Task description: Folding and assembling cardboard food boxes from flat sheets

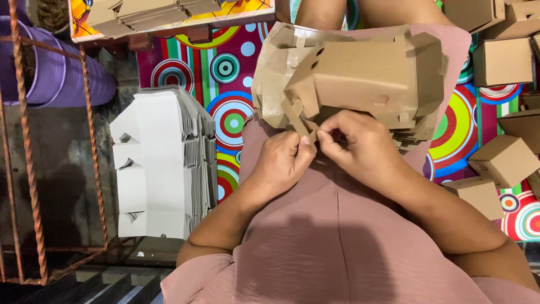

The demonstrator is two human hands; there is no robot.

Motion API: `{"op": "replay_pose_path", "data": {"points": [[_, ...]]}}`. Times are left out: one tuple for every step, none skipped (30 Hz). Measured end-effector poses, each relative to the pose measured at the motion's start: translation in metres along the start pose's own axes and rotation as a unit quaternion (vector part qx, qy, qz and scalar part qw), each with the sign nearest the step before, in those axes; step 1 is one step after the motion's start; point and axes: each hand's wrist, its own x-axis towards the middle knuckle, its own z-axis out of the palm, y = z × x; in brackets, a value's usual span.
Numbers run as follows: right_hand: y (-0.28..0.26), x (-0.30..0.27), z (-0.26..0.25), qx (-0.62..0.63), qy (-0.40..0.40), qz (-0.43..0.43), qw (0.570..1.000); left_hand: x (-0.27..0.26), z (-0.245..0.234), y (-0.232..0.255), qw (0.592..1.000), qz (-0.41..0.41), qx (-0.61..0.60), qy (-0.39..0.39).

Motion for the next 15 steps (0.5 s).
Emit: {"op": "replay_pose_path", "data": {"points": [[0.006, 0.001, -0.002, -0.001, 0.001, -0.001, 1.0, -0.004, 0.001, -0.004, 1.0, 0.001, 0.0, 0.0], [0.012, 0.002, -0.004, 0.019, 0.012, 0.01, 1.0, -0.008, 0.001, -0.009, 1.0, 0.004, -0.007, 0.009], [0.017, 0.002, -0.005, 0.04, 0.024, 0.02, 0.999, -0.013, 0.001, -0.013, 1.0, 0.006, -0.014, 0.018], [0.024, 0.004, -0.008, 0.039, 0.026, 0.019, 0.999, -0.012, -0.003, -0.011, 1.0, 0.009, -0.013, 0.018], [0.03, 0.005, -0.011, 0.098, 0.029, 0.06, 0.993, -0.01, -0.008, -0.008, 1.0, 0.013, -0.014, 0.012], [0.037, 0.006, -0.014, 0.158, 0.03, 0.102, 0.982, -0.01, -0.012, -0.005, 1.0, 0.015, -0.014, 0.005], [0.032, 0.01, -0.015, 0.158, 0.031, 0.101, 0.982, -0.011, -0.009, -0.008, 1.0, 0.016, -0.014, 0.006], [0.027, 0.014, -0.016, 0.253, 0.023, 0.129, 0.959, -0.012, -0.005, -0.01, 0.999, 0.024, -0.038, -0.019], [0.022, 0.018, -0.018, 0.346, 0.014, 0.155, 0.925, -0.013, -0.002, -0.013, 0.997, 0.031, -0.062, -0.043], [0.018, 0.022, -0.016, 0.345, 0.018, 0.151, 0.926, -0.013, 0.001, -0.015, 0.997, 0.036, -0.061, -0.044], [0.015, 0.027, -0.015, 0.374, 0.034, 0.158, 0.913, -0.013, 0.004, -0.018, 0.995, 0.053, -0.073, -0.048], [0.011, 0.029, -0.013, 0.404, 0.049, 0.167, 0.898, -0.016, 0.007, -0.019, 0.993, 0.066, -0.086, -0.054], [0.022, 0.033, -0.008, 0.405, 0.051, 0.165, 0.898, -0.014, 0.01, -0.019, 0.993, 0.068, -0.084, -0.056], [0.032, 0.036, -0.001, 0.408, 0.082, 0.17, 0.893, -0.014, 0.013, -0.018, 0.99, 0.1, -0.084, -0.061], [0.042, 0.039, 0.006, 0.41, 0.112, 0.175, 0.888, -0.014, 0.015, -0.017, 0.985, 0.133, -0.084, -0.066]]}}
